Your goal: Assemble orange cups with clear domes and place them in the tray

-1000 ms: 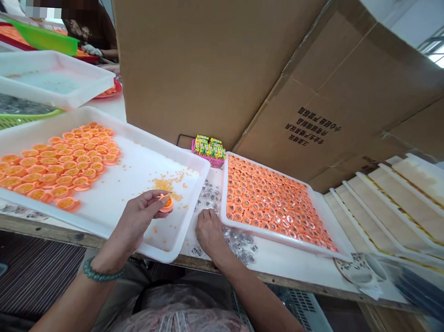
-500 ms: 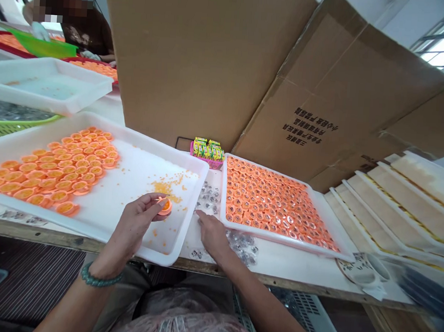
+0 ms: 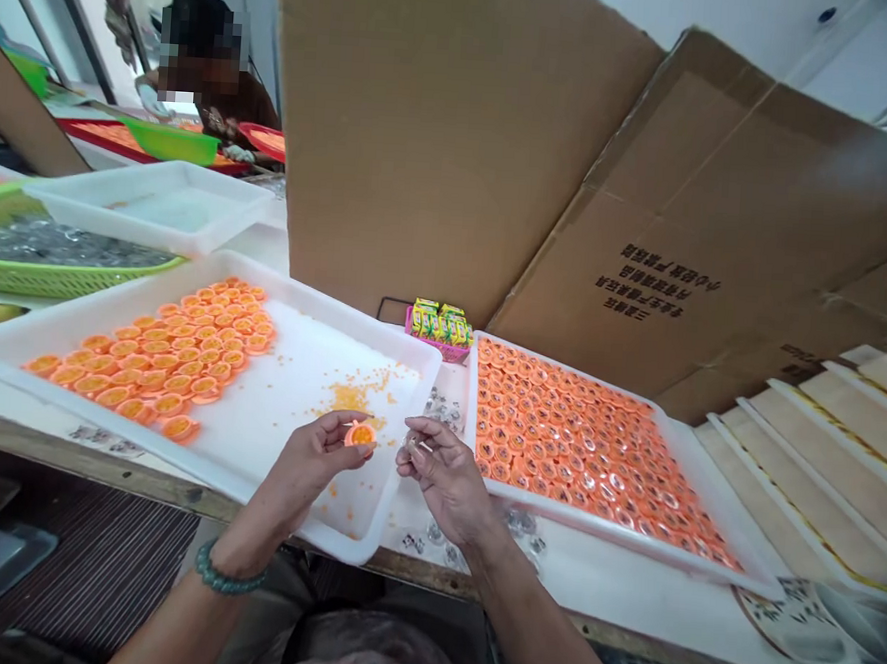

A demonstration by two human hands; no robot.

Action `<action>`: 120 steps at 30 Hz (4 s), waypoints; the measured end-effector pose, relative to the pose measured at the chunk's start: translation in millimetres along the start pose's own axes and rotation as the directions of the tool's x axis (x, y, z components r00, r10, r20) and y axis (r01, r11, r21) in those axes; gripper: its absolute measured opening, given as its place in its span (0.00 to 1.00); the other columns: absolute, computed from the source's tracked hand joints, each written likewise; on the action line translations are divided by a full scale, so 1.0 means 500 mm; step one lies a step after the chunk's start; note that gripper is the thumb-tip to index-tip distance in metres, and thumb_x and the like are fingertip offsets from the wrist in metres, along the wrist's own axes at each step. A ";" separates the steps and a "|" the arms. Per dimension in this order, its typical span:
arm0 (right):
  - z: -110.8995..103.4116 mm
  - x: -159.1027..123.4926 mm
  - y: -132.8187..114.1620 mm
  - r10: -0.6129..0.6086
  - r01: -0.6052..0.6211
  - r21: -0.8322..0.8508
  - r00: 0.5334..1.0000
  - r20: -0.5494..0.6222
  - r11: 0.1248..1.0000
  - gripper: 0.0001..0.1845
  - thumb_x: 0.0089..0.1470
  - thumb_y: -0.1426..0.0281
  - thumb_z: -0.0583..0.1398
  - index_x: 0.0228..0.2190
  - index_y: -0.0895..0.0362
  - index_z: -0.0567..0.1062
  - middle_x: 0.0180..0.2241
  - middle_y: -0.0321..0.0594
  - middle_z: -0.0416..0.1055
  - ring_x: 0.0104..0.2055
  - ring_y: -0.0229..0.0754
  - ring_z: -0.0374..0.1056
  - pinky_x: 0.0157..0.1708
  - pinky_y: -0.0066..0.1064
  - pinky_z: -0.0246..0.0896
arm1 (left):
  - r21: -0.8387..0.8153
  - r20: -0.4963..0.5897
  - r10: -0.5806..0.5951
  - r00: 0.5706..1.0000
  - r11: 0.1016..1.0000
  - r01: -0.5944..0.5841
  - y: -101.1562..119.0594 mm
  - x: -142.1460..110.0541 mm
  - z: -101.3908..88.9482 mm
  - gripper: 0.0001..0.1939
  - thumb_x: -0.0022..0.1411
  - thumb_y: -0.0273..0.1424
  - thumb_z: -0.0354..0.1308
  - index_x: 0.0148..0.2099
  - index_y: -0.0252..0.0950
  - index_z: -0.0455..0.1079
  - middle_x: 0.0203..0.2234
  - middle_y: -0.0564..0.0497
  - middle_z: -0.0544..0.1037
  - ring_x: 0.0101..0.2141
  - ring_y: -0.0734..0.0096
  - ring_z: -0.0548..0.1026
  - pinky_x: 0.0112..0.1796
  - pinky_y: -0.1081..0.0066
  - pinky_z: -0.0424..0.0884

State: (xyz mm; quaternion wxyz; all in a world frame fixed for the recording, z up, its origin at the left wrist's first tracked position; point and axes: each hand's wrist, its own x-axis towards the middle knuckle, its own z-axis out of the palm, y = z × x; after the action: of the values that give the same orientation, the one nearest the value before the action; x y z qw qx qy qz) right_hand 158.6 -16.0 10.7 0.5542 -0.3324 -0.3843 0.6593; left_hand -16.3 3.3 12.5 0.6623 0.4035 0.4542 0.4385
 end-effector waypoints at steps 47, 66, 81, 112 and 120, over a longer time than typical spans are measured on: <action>0.026 0.077 0.014 0.141 -0.143 -0.534 0.989 -0.045 0.833 0.15 0.39 0.62 0.67 0.28 0.59 0.79 0.26 0.38 0.74 0.26 0.35 0.67 0.28 0.28 0.64 | 0.108 0.108 0.041 0.993 0.993 -0.052 -0.023 0.013 -0.012 0.11 0.44 0.27 0.63 0.34 0.35 0.73 0.27 0.51 0.78 0.30 0.67 0.73 0.33 0.70 0.68; 0.025 0.054 -0.003 0.137 -0.126 -0.547 0.990 -0.021 0.828 0.21 0.42 0.62 0.66 0.39 0.58 0.75 0.34 0.40 0.71 0.34 0.37 0.66 0.32 0.28 0.62 | 0.095 0.145 0.082 0.986 0.991 -0.096 -0.009 -0.004 -0.007 0.35 0.48 0.34 0.64 0.57 0.37 0.55 0.28 0.51 0.77 0.32 0.65 0.75 0.36 0.66 0.70; 0.006 0.038 -0.006 0.066 0.025 -0.590 0.989 0.132 0.807 0.14 0.51 0.63 0.60 0.38 0.56 0.77 0.39 0.39 0.74 0.41 0.41 0.68 0.42 0.32 0.61 | 0.107 0.167 0.036 0.985 0.993 -0.055 -0.004 -0.004 -0.003 0.26 0.44 0.31 0.68 0.48 0.36 0.68 0.37 0.49 0.79 0.38 0.66 0.75 0.40 0.69 0.70; 0.033 0.002 0.051 -0.483 0.492 -0.855 0.796 0.365 0.165 0.21 0.51 0.73 0.59 0.49 0.55 0.70 0.35 0.44 0.69 0.39 0.43 0.64 0.39 0.37 0.64 | -0.011 0.055 0.056 0.997 0.998 -0.056 -0.008 -0.005 -0.005 0.12 0.46 0.31 0.66 0.34 0.32 0.72 0.24 0.52 0.75 0.26 0.75 0.71 0.29 0.75 0.68; 0.020 0.019 0.001 -0.169 0.208 -0.719 0.977 0.126 0.663 0.16 0.55 0.67 0.57 0.47 0.51 0.72 0.44 0.40 0.68 0.43 0.39 0.66 0.41 0.32 0.63 | 0.042 0.078 0.082 0.994 0.995 -0.086 -0.006 -0.005 -0.002 0.20 0.46 0.31 0.68 0.42 0.36 0.68 0.29 0.53 0.77 0.31 0.73 0.73 0.35 0.74 0.69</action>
State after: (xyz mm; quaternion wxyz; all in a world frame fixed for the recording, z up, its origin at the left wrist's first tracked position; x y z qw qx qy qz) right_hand 148.1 -8.2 15.2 0.4319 -0.4675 -0.6601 0.3989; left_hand -17.0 0.3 9.9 0.6508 0.4537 0.4210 0.4397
